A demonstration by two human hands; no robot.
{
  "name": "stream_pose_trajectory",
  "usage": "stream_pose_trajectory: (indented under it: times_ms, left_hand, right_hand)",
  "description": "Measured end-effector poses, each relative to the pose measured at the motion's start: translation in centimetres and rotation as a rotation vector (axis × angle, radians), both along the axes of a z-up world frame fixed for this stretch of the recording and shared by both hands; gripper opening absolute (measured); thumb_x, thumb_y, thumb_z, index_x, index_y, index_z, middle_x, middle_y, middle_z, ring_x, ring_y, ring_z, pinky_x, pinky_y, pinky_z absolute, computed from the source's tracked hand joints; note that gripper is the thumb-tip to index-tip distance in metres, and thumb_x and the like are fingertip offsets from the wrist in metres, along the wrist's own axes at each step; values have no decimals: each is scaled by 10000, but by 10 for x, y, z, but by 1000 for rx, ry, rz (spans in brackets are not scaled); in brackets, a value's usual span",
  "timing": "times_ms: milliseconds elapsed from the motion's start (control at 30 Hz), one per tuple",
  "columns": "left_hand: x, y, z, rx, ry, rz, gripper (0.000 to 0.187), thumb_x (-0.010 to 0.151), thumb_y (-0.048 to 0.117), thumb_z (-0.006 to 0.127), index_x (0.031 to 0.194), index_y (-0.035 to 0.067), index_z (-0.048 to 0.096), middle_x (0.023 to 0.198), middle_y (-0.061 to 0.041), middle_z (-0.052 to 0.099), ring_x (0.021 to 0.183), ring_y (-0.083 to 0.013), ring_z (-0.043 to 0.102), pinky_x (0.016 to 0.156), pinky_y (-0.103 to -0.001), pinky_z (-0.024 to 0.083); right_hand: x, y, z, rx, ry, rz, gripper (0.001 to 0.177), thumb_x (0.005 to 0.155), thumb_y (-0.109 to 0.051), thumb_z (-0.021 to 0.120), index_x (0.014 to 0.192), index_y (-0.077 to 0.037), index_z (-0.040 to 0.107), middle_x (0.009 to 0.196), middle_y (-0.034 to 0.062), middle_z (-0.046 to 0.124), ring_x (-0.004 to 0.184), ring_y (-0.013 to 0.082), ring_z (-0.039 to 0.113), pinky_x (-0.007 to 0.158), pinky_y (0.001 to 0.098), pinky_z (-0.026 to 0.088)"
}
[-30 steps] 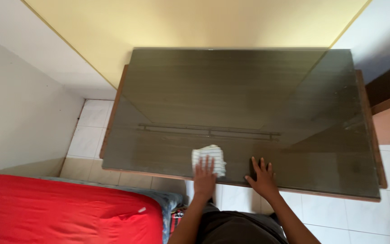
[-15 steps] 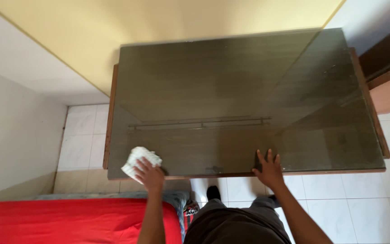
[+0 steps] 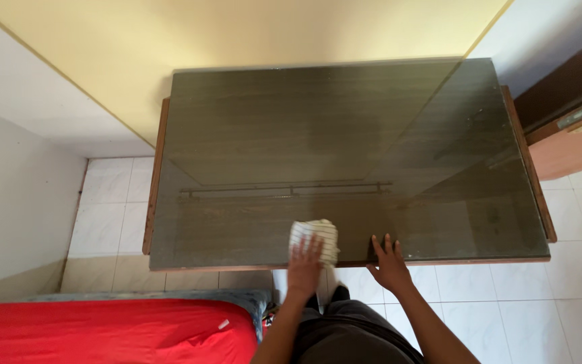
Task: The person wipes a large, dark, reflective tabletop with a white cloth. They use their right hand to wipe in circular and back-and-forth motions while their left hand rests on the surface for stability. The person moves around the table to clean different sections.
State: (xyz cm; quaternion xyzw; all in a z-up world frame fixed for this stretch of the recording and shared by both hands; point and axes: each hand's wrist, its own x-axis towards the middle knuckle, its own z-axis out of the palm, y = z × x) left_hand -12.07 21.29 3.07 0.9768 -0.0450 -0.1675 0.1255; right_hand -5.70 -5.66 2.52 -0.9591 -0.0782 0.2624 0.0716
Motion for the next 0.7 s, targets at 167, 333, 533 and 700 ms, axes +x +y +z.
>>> stream_pose_trajectory:
  times_ms: [167, 333, 533, 700]
  left_hand:
    - [-16, 76, 3, 232, 27, 282, 670, 1067, 376, 373, 1653, 190, 108, 1729, -69, 45, 1588, -345, 37, 1269, -508, 62]
    - [-39, 142, 2, 246, 36, 599, 685, 1054, 383, 358, 1638, 123, 110, 1726, -103, 36, 1574, -356, 54, 1251, -502, 108]
    - [-27, 91, 0, 328, 43, 463, 681, 1059, 329, 384, 1631, 58, 131, 1717, -172, 76, 1580, -410, 67, 1268, -529, 106]
    - [-10, 18, 14, -3, -10, 166, 694, 1026, 302, 443, 1629, 100, 165, 1708, -156, 52, 1551, -432, 52, 1221, -553, 58]
  right_hand:
    - [5, -1, 14, 49, 45, -3, 928, 913, -402, 706, 1626, -315, 119, 1716, 151, 65, 1559, 483, 106, 1156, 511, 434]
    - [5, 0, 19, 38, 50, 0, 904, 929, -366, 686, 1631, -299, 121, 1715, 150, 69, 1555, 482, 106, 1141, 514, 448]
    - [0, 13, 0, 37, -39, 14, 879, 935, -394, 695, 1624, -184, 192, 1689, 218, 128, 1530, 502, 159, 1207, 557, 339]
    - [-1, 55, 9, 123, 20, 33, 903, 906, -421, 709, 1613, -229, 182, 1704, 158, 97, 1551, 467, 118, 1210, 590, 289]
